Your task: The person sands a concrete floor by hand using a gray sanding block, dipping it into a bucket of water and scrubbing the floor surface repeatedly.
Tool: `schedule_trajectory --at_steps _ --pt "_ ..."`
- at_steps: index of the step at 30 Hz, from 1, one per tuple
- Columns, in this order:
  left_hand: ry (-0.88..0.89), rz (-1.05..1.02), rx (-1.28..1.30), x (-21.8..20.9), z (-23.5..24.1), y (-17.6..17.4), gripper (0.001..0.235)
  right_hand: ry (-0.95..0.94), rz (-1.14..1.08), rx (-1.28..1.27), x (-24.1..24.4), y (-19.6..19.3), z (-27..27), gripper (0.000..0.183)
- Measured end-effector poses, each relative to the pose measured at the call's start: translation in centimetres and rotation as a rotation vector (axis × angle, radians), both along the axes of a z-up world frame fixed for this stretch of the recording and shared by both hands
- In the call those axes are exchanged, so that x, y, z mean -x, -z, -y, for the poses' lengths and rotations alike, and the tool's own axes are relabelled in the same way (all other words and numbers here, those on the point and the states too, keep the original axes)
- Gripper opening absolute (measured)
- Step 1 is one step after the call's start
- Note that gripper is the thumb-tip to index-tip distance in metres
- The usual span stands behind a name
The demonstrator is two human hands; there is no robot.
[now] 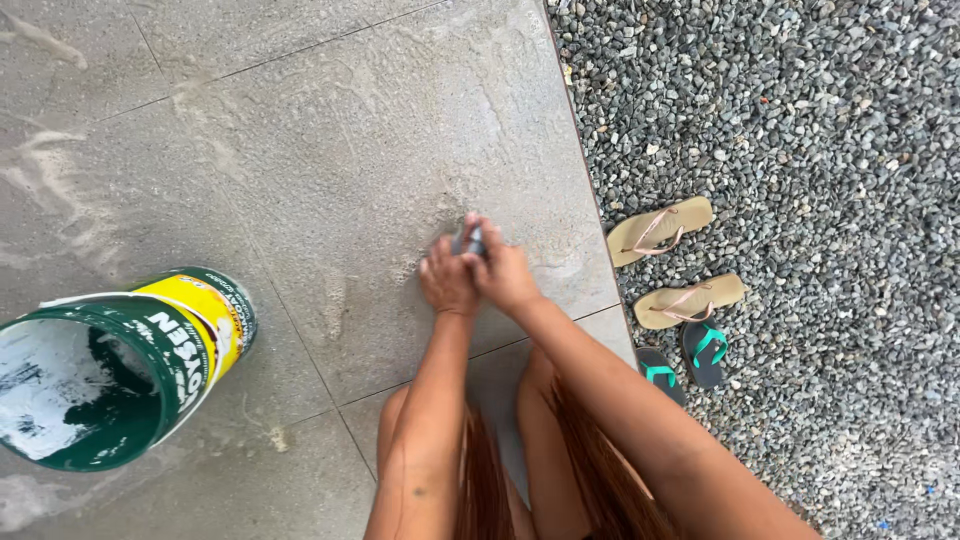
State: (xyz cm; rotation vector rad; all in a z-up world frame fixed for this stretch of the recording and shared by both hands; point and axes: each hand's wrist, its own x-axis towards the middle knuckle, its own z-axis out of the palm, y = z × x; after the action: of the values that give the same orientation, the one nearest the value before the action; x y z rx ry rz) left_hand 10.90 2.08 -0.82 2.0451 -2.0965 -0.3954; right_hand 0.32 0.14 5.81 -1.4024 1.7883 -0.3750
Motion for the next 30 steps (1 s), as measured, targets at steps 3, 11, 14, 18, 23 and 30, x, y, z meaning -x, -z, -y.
schedule_trajectory --at_steps 3,11,14,18,23,30 --pt "-0.086 0.009 -0.052 -7.1 -1.9 4.2 0.038 -0.085 0.028 -0.009 -6.5 2.7 -0.4 0.067" --pt "-0.369 0.071 -0.082 -20.9 -4.2 2.8 0.045 -0.32 0.063 -0.138 -21.9 3.4 -1.0 0.072" --pt "-0.454 0.02 -0.011 -22.9 -4.0 0.1 0.04 -0.385 0.068 -0.181 -25.5 3.3 -1.2 0.07" --pt "-0.497 0.069 -0.006 -22.4 -3.0 -3.2 0.034 -0.424 -0.001 -0.247 -26.4 3.2 -0.9 0.069" --pt "-0.469 0.119 0.045 -20.7 -2.5 -6.0 0.036 -0.416 0.01 -0.177 -24.6 0.5 -1.0 0.064" --pt "-0.045 0.126 0.158 -16.1 -1.2 -6.1 0.02 -0.458 -0.375 0.176 -16.0 -1.4 -1.1 0.067"
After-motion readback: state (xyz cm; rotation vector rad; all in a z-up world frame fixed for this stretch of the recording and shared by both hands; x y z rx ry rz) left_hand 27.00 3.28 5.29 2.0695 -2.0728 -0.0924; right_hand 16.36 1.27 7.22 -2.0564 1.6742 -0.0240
